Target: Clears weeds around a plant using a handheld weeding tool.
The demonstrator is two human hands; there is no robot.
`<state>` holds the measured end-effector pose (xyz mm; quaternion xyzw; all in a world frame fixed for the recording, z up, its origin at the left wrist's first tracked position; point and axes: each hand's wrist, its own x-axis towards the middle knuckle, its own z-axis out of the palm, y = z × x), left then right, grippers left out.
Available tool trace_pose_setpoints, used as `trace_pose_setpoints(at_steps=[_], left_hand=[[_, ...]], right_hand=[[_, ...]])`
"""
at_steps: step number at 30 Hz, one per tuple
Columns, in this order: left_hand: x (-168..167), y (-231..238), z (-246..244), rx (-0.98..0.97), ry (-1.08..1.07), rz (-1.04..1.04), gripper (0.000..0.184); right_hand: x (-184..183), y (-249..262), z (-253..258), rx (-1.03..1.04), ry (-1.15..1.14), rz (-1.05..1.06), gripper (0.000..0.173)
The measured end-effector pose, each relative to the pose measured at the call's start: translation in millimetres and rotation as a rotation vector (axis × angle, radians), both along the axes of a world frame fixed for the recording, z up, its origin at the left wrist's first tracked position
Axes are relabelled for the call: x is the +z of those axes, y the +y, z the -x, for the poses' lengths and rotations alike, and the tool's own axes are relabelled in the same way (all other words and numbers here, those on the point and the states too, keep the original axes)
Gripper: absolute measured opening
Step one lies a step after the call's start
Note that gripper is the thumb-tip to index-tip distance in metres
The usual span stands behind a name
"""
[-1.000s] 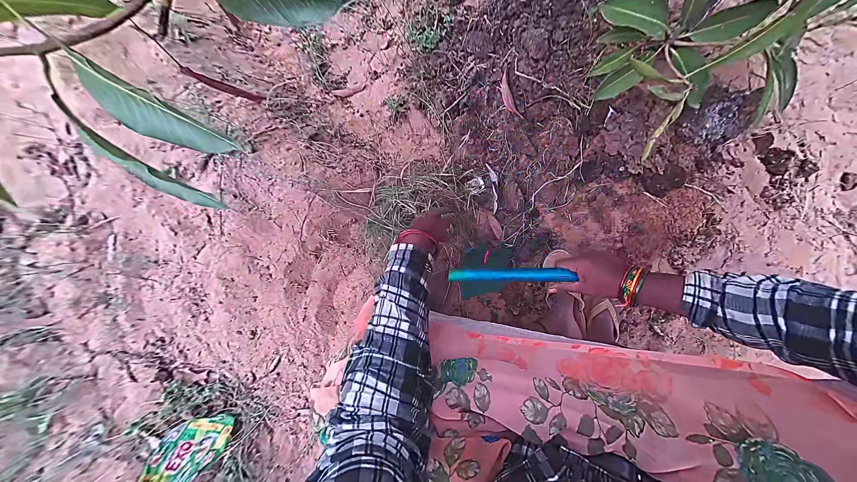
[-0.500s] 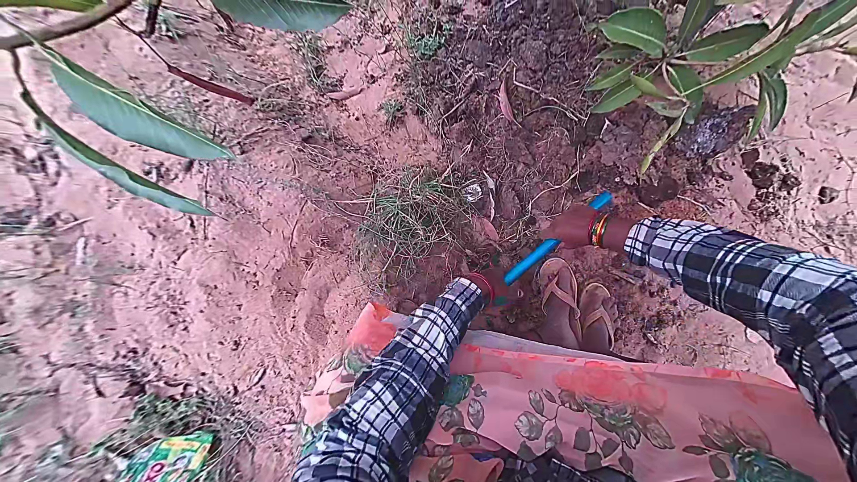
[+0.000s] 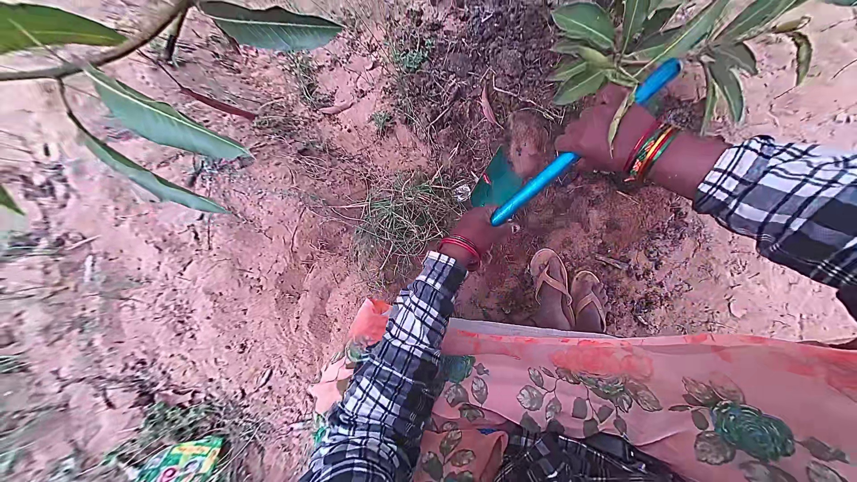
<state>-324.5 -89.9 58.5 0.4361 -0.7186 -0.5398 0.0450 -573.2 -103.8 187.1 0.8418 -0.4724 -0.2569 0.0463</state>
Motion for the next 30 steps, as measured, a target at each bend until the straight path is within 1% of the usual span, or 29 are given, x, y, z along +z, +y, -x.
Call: trace_pose_setpoints(at_steps=[2, 5, 6, 8, 10, 13, 15, 17, 19, 21, 24, 26, 28, 30], left_hand=[[3.7, 2.9, -23.5, -0.065, -0.124, -0.054, 0.037], [9.0, 7.2, -47.5, -0.234, -0.439, -0.147, 0.047], [10.1, 8.8, -51.1, -0.273, -0.543, -0.191, 0.050], [4.1, 11.5, -54.1, -0.320, -0.676, -0.221, 0.052], [-9.8, 12.4, -48.7, -0.351, -0.714, -0.199, 0.049], [-31.1, 12.2, -39.2, -0.309, -0.635, -0.162, 0.049], [-46.3, 11.0, -33.5, -0.260, -0.551, -0.149, 0.049], [-63.8, 13.9, -17.5, -0.156, -0.434, -0.116, 0.049], [-66.1, 21.8, 1.6, -0.035, -0.353, -0.053, 0.051], [-57.3, 19.6, 16.1, 0.062, -0.258, 0.023, 0.048], [-48.2, 16.9, 23.6, 0.185, 0.011, 0.155, 0.046], [-38.4, 10.6, 19.5, 0.199, 0.140, 0.285, 0.047], [-28.5, 7.2, 8.8, 0.165, 0.140, 0.352, 0.045], [-22.9, 5.5, -3.5, 0.106, 0.049, 0.345, 0.042]], right_hand=[[-42.7, 17.9, -18.6, -0.103, -0.078, -0.103, 0.035], [-111.9, 41.4, -56.5, -0.324, -0.233, -0.365, 0.047], [-135.7, 45.9, -65.1, -0.353, -0.298, -0.431, 0.044], [-176.6, 52.2, -76.5, -0.371, -0.435, -0.494, 0.041], [-201.8, 51.1, -75.5, -0.372, -0.488, -0.485, 0.040], [-209.8, 32.9, -59.9, -0.316, -0.451, -0.472, 0.051], [-198.0, 18.5, -45.7, -0.230, -0.381, -0.427, 0.050], [-180.2, -2.9, -24.2, -0.113, -0.270, -0.351, 0.044], [-162.5, -21.7, -3.1, 0.005, -0.202, -0.271, 0.042], [-127.1, -37.3, 7.8, 0.084, -0.150, -0.172, 0.041], [-56.5, -42.6, 3.8, 0.205, -0.062, 0.029, 0.030], [-13.3, -33.3, -9.6, 0.167, -0.016, 0.077, 0.028], [11.7, -12.7, -22.9, 0.071, -0.039, 0.015, 0.039], [23.6, 18.8, -28.9, -0.021, -0.104, -0.091, 0.063]])
